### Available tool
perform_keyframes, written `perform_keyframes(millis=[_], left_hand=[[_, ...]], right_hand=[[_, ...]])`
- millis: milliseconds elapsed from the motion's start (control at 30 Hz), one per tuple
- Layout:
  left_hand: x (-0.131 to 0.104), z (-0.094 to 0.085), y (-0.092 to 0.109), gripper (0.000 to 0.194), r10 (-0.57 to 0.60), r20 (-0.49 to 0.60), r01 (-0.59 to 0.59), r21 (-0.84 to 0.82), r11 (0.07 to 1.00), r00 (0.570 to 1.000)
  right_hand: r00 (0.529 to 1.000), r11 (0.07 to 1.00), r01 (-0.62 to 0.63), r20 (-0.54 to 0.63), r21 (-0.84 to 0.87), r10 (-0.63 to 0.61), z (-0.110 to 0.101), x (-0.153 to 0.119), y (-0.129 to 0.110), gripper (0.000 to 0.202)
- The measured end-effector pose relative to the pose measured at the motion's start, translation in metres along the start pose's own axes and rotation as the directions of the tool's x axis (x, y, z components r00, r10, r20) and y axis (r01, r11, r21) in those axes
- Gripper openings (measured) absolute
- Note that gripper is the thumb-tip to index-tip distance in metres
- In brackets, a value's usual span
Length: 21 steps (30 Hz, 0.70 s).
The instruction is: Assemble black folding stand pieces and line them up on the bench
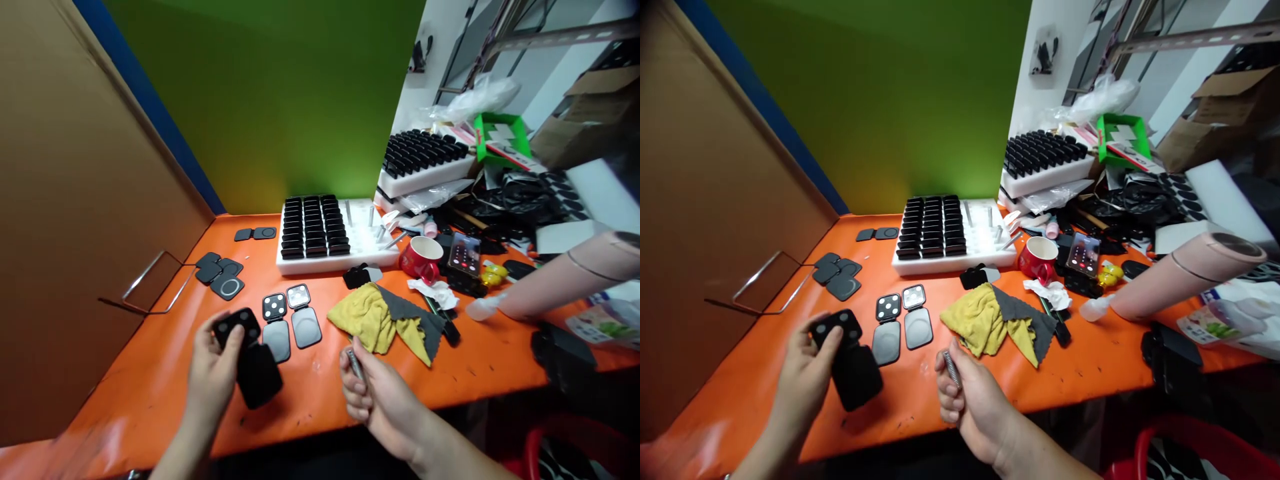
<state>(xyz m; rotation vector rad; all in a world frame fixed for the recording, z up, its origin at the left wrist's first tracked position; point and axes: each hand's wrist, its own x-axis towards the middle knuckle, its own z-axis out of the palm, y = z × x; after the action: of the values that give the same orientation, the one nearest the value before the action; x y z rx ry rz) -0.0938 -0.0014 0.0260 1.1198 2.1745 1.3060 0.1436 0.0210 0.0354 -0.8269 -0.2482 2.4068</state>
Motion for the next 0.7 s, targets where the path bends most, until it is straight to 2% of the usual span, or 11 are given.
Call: perform_keyframes(millis=[67, 133, 233, 333, 433, 567, 633, 700], left_hand=[[0.033, -0.008, -0.018, 0.051, -0.026, -0.006, 0.027, 0.092, 0.995, 1.000], [0.056, -0.007, -0.034, 0.047, -0.050, -0.004, 0.050, 0.188, 0.981, 0.999], [0.069, 0.006, -0.047, 0.046, -0.077, 0.011, 0.070, 0.323, 0.944, 0.997], [0.067, 0.020, -0.047, 0.046, -0.050, -0.010, 0.050, 0.423, 0.905, 0.999], [0.073, 0.023, -0.044, 0.043, -0.011, -0.071, 0.044, 0.482, 0.875, 0.997], [0.110, 0.017, -0.044, 0.047, -0.072, -0.200, 0.168, 0.517, 0.839, 0.977], [0.133, 0.016, -0.045, 0.052, -0.139, -0.253, 0.256, 0.523, 0.813, 0.957], [0.153, 0.018, -0.044, 0.052, -0.185, -0.267, 0.305, 0.533, 0.789, 0.946]], right_hand=[[0.999, 0.996, 0.041, -0.017, -0.075, -0.043, -0.004, 0.002, 0.001, 0.029], [0.996, 0.985, 0.083, -0.024, -0.151, -0.088, -0.008, 0.005, 0.005, 0.027], [0.976, 0.940, 0.195, -0.041, -0.279, -0.214, -0.015, 0.010, 0.010, 0.031], [0.944, 0.864, 0.256, -0.081, -0.434, -0.321, -0.026, 0.016, 0.009, 0.038], [0.891, 0.747, 0.285, -0.122, -0.601, -0.438, -0.042, 0.022, 0.003, 0.044], [0.794, 0.584, 0.297, -0.145, -0.755, -0.591, -0.058, 0.028, -0.002, 0.046], [0.768, 0.514, 0.305, -0.112, -0.802, -0.630, -0.061, 0.030, -0.001, 0.044], [0.764, 0.449, 0.314, -0.059, -0.836, -0.642, -0.062, 0.032, 0.002, 0.042]])
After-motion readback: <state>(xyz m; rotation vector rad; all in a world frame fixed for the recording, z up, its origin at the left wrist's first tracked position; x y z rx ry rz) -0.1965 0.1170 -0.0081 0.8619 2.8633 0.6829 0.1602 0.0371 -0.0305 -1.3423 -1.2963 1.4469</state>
